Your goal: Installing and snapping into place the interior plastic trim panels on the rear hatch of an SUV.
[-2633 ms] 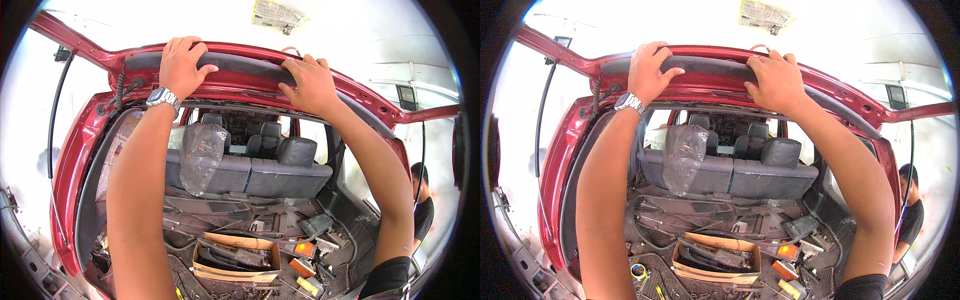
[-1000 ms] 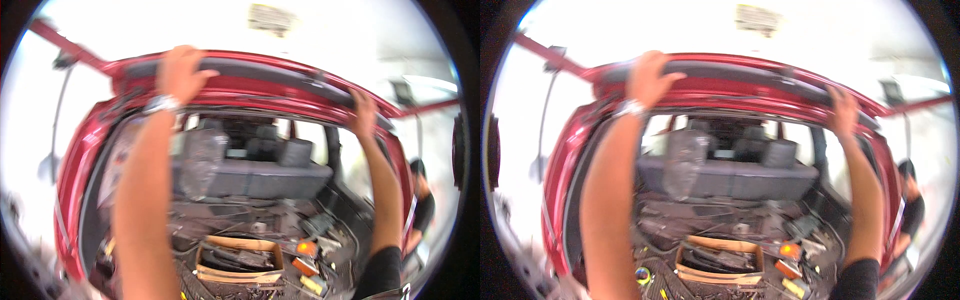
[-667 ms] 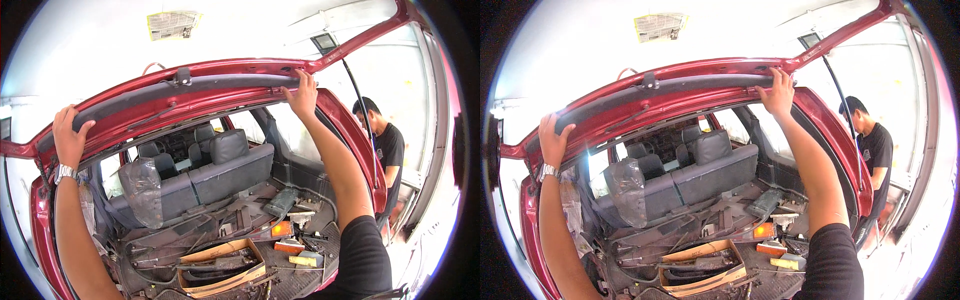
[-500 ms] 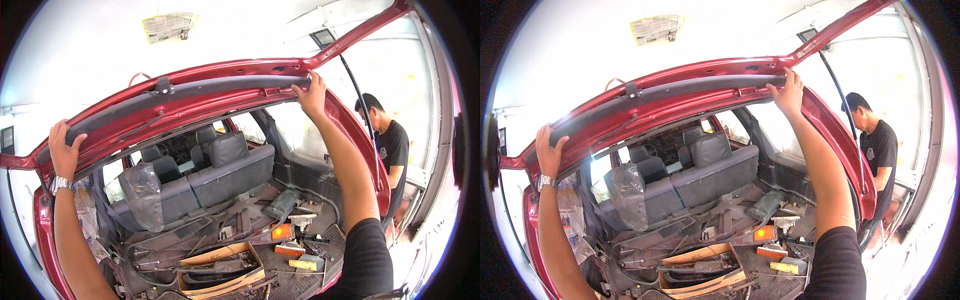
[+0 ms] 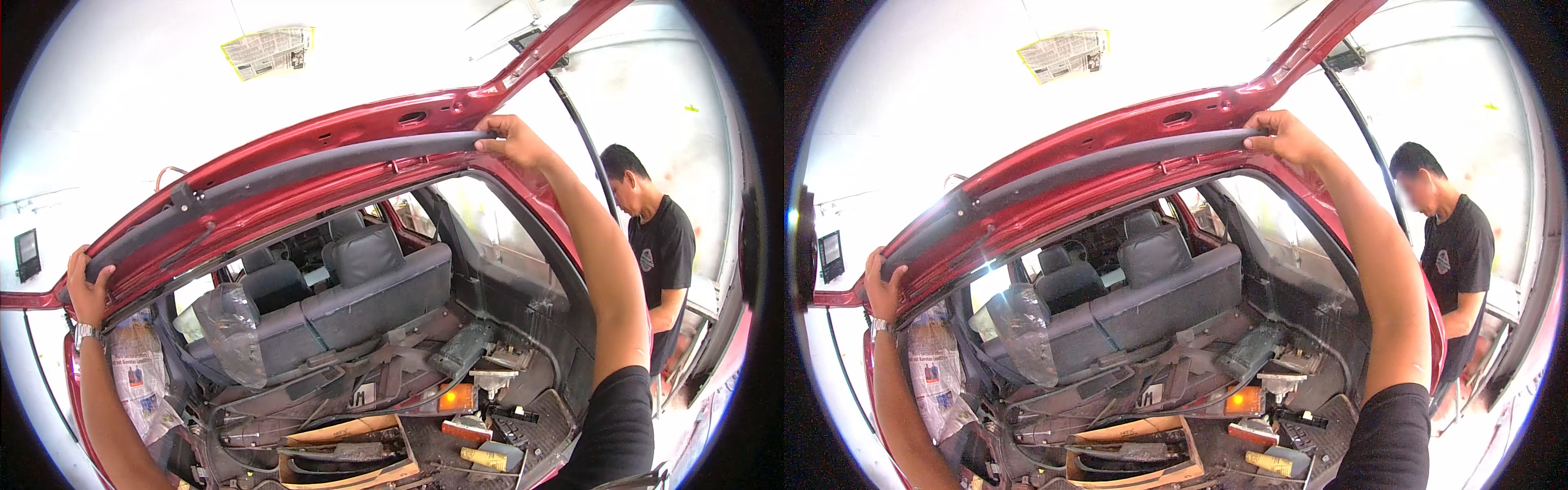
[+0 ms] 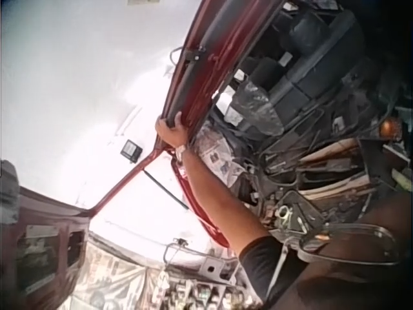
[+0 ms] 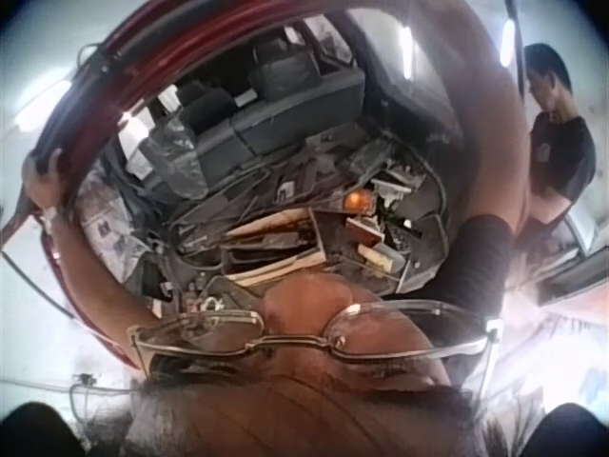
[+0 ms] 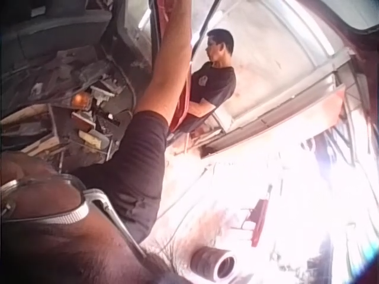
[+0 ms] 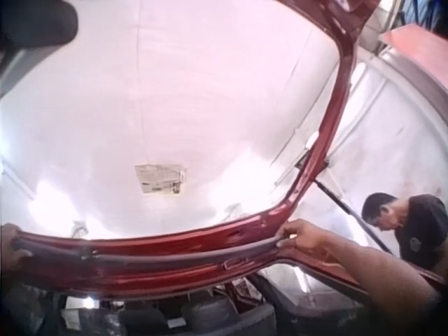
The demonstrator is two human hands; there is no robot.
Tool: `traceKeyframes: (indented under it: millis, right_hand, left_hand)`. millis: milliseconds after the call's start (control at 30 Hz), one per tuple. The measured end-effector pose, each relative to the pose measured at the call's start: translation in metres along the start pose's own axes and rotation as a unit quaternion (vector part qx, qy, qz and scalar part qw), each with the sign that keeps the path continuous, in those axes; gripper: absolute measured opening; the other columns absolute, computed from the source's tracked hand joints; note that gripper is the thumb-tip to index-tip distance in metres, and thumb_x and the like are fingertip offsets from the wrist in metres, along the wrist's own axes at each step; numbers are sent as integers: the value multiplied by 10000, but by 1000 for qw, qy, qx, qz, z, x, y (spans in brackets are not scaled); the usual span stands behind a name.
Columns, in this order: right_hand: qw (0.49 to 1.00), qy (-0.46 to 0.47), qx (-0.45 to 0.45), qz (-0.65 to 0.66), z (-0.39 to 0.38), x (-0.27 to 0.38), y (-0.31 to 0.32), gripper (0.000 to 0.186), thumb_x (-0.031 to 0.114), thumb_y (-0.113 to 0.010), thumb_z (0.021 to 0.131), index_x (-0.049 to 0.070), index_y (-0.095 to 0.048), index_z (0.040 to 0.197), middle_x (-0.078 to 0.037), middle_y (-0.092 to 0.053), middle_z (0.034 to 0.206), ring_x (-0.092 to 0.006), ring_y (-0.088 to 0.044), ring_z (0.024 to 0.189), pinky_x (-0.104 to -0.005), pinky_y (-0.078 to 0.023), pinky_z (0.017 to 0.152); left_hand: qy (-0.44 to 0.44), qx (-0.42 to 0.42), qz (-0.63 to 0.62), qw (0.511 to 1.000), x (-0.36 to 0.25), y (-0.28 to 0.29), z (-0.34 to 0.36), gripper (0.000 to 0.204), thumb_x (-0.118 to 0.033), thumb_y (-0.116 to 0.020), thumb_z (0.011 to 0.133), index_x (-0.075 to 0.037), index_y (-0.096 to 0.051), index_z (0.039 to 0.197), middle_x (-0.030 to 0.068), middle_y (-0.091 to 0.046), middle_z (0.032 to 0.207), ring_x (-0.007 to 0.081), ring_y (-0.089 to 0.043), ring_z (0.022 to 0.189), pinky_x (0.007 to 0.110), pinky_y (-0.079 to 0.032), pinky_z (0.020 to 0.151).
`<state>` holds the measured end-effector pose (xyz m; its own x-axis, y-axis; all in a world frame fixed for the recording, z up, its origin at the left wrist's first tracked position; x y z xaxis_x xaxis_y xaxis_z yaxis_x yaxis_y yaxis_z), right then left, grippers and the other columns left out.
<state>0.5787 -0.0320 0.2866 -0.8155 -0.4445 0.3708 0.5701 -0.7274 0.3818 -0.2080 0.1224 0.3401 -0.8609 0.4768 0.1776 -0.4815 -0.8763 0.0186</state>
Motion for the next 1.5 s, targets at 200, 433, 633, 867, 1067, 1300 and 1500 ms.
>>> traceKeyframes:
  millis: [200,433,633,867,1067,1300,1500]
  right_hand:
    - [989,68,106,-83,11,50,-16,321,41,-749,875,23,-740,1196,-98,-770,1031,-178,-698,927,-355,-550,866]
    - [966,121,-64,-218,-8,72,-3,303,122,-807,823,75,-786,1122,-148,-765,954,-299,-705,916,-410,-550,882]
    - [948,190,-174,-186,-4,89,6,277,116,-834,800,80,-791,1072,-140,-749,919,-326,-693,903,-411,-550,842]
    - [949,197,-164,-185,5,93,-9,249,128,-828,799,64,-780,1035,-150,-739,895,-338,-700,895,-436,-549,809]
    - [932,211,-197,-217,5,108,-8,220,165,-831,800,53,-765,977,-155,-723,877,-341,-693,898,-445,-533,816]
    - [932,198,-194,-232,8,102,-9,242,176,-835,800,39,-753,982,-149,-683,974,-360,-657,978,-450,-522,857]
    - [922,219,-212,-239,1,104,-3,254,163,-823,811,48,-739,1021,-141,-696,978,-358,-667,977,-453,-535,850]
  left_hand:
    - [-24,12,-2,1000,11,4,-4,419,-85,-850,794,42,-609,1113,145,-638,1327,299,-602,1134,368,-470,989]
    - [9,39,15,999,19,4,-3,573,-98,-830,815,18,-610,1331,140,-638,1319,280,-611,1121,363,-474,996]
    - [-36,10,31,999,5,9,-3,455,-81,-820,817,47,-625,1208,159,-639,1338,308,-613,1097,372,-480,983]
    - [-23,51,65,996,13,13,-2,367,-83,-825,791,67,-579,1019,152,-632,1364,351,-623,1150,413,-494,987]
    - [9,49,86,995,20,19,-5,372,-91,-832,783,70,-603,1029,149,-636,1365,363,-622,1164,433,-502,984]
    - [29,44,75,996,22,22,-1,392,-56,-858,732,78,-612,1006,160,-671,1335,350,-643,1153,411,-516,969]
    - [59,62,64,994,4,26,8,384,-56,-873,696,74,-596,929,174,-706,1271,380,-668,1081,423,-526,924]
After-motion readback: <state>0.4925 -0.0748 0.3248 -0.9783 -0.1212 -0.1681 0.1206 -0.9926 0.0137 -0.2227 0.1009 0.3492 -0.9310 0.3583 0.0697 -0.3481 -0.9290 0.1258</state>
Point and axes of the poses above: each hand's wrist, its own z-axis towards the middle knuckle, its own y-axis out of the back of the hand, x = y × z, the point moved 10 cm from there along z, towards the middle knuckle
